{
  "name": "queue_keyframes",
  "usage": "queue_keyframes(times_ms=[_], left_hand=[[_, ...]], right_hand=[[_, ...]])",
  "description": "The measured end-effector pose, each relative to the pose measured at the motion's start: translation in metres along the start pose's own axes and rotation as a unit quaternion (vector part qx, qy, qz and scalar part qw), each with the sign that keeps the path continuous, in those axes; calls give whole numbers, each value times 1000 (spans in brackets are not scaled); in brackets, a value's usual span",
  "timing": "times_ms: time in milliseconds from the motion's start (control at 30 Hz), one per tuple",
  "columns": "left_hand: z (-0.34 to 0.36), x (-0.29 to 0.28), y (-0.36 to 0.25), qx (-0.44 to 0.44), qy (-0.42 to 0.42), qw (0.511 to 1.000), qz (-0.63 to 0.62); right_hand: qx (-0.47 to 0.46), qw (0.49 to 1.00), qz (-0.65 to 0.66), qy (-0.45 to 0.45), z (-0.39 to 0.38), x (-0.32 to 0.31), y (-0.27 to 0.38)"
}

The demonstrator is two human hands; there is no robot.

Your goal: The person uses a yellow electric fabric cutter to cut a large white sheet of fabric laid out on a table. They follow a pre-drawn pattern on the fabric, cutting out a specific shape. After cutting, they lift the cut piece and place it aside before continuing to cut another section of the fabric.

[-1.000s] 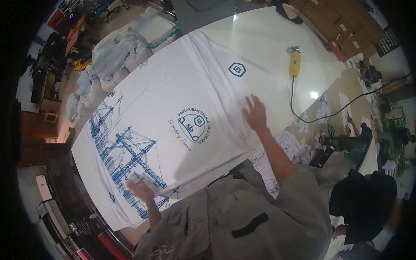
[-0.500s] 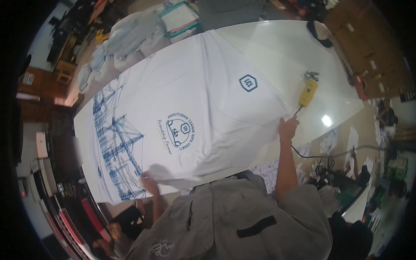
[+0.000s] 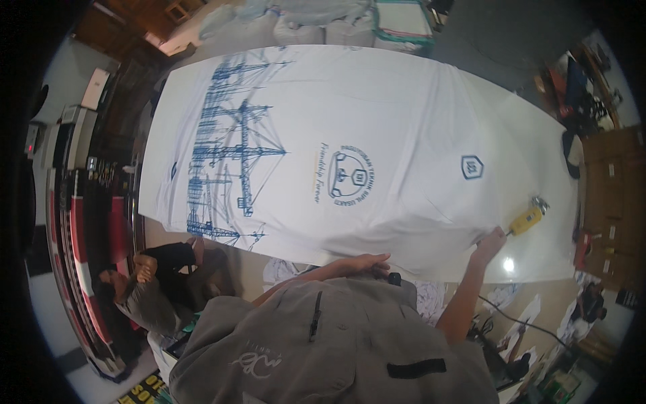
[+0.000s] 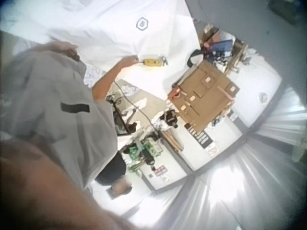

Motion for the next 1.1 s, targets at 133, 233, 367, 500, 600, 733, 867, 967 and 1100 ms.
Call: queue_keyframes(times_ms=[133, 233, 367, 500, 600, 733, 867, 967, 1100], left_hand=[[-14, -26, 8, -4, 6, 993, -121], [-51, -52, -18, 122, -39, 944, -305], [-121, -184, -19, 439, -48, 675, -591], [-275, -369, 47, 646, -183, 512, -536], [-442, -487, 103, 721, -347, 469, -375], [-582, -567, 76, 642, -338, 516, -455], [-628, -665, -59, 574, -386, 595, -409], [-762, -655, -165, 618, -491, 555, -263], [-860, -523, -329, 672, -611, 376, -183]], right_hand=[[13, 954, 271, 130, -95, 47, 134], [-65, 943, 299, 131, -133, 49, 217], [-191, 906, 326, 191, -144, 39, 309], [-69, 748, 502, 427, -122, 31, 367], [-106, 892, 311, 309, -75, 72, 375], [-150, 951, 168, 210, 53, 129, 377], [-95, 903, 98, 407, 146, 191, 429], [-268, 899, -128, 320, 123, 302, 404], [-438, 827, -340, -93, 10, 288, 481]])
Point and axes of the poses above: each hand's wrist, its own z-axis towards the middle knuckle, its own x-axis out of the palm, y = z × x, the point moved 6 cm from there along z, towards the middle knuckle, and after that the axes turned 2 degrees about -z, right-handed, at the moved point
